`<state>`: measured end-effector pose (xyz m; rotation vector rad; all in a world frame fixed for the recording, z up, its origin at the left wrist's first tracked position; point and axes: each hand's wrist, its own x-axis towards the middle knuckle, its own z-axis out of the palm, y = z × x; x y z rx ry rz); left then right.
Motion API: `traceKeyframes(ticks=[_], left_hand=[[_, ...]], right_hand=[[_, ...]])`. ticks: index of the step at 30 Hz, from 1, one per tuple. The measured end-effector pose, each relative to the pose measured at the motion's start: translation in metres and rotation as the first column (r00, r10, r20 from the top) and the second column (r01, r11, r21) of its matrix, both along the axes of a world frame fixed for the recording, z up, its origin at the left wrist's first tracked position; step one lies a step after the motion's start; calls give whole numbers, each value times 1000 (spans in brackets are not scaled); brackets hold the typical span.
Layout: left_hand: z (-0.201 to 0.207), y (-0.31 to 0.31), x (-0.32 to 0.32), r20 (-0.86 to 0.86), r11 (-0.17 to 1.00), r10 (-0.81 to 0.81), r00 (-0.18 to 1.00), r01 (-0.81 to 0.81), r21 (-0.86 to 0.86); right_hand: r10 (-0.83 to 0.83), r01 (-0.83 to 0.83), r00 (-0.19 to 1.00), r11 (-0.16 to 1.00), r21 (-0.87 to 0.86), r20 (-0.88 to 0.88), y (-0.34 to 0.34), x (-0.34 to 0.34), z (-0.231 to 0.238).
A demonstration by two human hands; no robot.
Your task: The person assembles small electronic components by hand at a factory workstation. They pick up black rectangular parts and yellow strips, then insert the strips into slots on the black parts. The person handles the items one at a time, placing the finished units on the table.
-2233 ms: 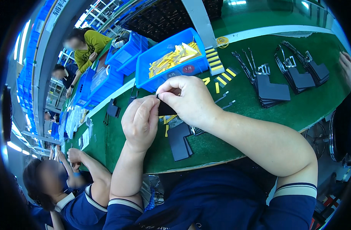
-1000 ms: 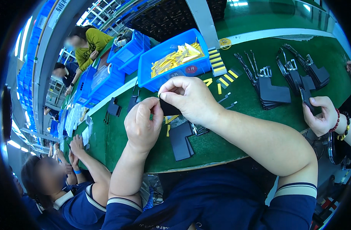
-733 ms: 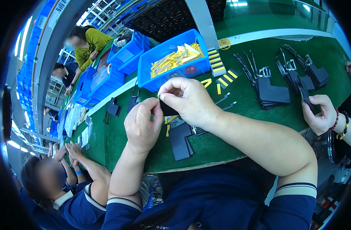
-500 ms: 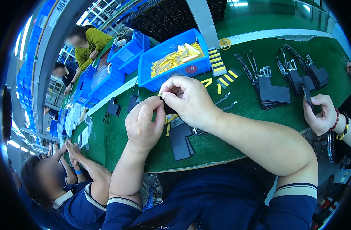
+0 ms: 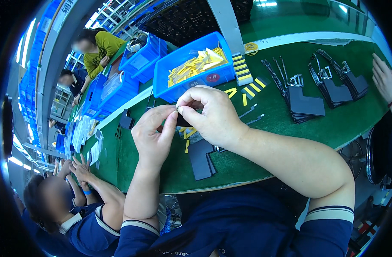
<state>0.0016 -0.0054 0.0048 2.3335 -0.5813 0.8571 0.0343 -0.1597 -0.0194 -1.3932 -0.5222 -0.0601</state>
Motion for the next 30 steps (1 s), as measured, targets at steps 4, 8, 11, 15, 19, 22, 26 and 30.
traceKeyframes(ticks=[4, 8, 11, 15, 19, 22, 26, 30], left_hand=[[2, 5, 1, -22, 998, -23, 999, 22, -51], [4, 5, 3, 166, 989, -36, 985, 11, 148], [5, 2, -2, 201, 976, -24, 979, -21, 216], [5, -7, -8, 272, 947, 29, 962, -114, 302], [2, -6, -8, 287, 938, 15, 958, -113, 328], [0, -2, -6, 243, 955, -15, 970, -58, 290], [0, 7, 2, 63, 995, -59, 996, 53, 87], [6, 8, 2, -41, 994, -106, 994, 106, -4]], right_hand=[[-26, 27, 999, 999, -27, 29, 0, 0, 1], [-48, 50, 997, 998, -40, 54, 0, -1, 1], [-66, 71, 994, 996, -59, 83, 1, -2, 2], [-108, 119, 985, 990, -73, 137, 1, -3, 1], [-132, 148, 979, 984, -97, 155, 1, -3, 2], [-137, 153, 977, 984, -87, 166, -1, -1, 2], [-110, 123, 982, 989, -79, 154, -1, -1, 2], [-99, 115, 982, 989, -94, 161, -2, -3, 3]])
